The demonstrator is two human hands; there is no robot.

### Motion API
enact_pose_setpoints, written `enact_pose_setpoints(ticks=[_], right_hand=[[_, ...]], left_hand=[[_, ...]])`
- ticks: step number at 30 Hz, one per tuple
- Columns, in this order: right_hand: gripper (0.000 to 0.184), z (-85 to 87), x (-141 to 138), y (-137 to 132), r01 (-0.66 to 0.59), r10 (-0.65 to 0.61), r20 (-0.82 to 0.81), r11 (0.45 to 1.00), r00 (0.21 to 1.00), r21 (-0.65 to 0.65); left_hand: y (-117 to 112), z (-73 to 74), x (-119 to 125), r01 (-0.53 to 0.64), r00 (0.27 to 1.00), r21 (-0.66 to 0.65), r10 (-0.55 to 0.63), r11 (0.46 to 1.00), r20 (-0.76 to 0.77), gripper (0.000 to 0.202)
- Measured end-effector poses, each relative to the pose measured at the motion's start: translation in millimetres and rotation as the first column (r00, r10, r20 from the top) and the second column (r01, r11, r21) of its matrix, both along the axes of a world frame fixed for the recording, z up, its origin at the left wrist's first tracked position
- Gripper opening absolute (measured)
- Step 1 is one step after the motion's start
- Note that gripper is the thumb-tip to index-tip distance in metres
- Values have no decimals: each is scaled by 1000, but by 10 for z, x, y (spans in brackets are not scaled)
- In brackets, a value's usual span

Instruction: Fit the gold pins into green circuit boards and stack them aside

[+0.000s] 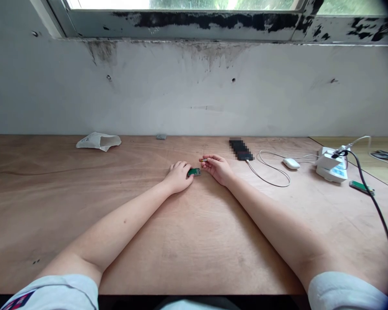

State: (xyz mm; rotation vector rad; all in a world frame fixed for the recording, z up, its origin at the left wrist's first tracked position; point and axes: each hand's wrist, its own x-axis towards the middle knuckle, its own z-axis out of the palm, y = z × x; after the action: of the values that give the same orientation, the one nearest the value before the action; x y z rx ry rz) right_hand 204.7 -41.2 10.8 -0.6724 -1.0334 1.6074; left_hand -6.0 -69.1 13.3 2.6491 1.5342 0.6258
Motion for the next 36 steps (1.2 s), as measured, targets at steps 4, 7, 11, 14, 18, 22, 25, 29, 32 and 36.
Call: enact_pose_setpoints(ticks=[4, 7, 11, 14, 18, 22, 25, 29, 32, 36], right_hand=[[18, -16, 63, 43, -95, 86, -80, 989, 993, -111], [16, -30, 85, 71, -105, 89, -114, 984, 989, -144], [16, -40, 96, 93, -124, 102, -127, 976, 987, -179], [18, -40, 95, 92, -125, 110, -91, 974, 990, -189], [24, -29, 45, 58, -70, 70, -2, 988, 998, -136], [29, -9, -55, -1, 17, -14, 181, 1000, 983, -11], [27, 14, -113, -48, 58, -112, 390, 987, 914, 147], [20, 35, -134, -99, -23, -199, 599, 939, 776, 342], [18, 24, -140, -117, -47, -281, 670, 903, 687, 427], [18, 2, -152, -125, -36, -349, 681, 875, 644, 483]], left_hand=[[-3, 5, 5, -6, 1000, -12, 6, 1000, -6, 24], [-8, 12, 5, -8, 1000, -20, 8, 1000, -7, 25], [-10, 18, 3, -11, 1000, -31, 11, 999, -8, 25], [-8, 20, 5, -12, 1000, -32, 12, 999, -10, 25], [-6, 19, 5, -15, 1000, -32, 15, 999, -11, 25], [-1, 14, 0, -7, 1000, -20, 7, 1000, -21, 25], [5, 9, -1, -3, 1000, -16, 2, 1000, -25, 25], [9, 5, -2, -7, 1000, -21, 7, 1000, -25, 27], [2, 11, -5, -6, 1000, -27, 5, 1000, -24, 29], [-7, 20, -4, -9, 1000, -41, 8, 999, -25, 29]])
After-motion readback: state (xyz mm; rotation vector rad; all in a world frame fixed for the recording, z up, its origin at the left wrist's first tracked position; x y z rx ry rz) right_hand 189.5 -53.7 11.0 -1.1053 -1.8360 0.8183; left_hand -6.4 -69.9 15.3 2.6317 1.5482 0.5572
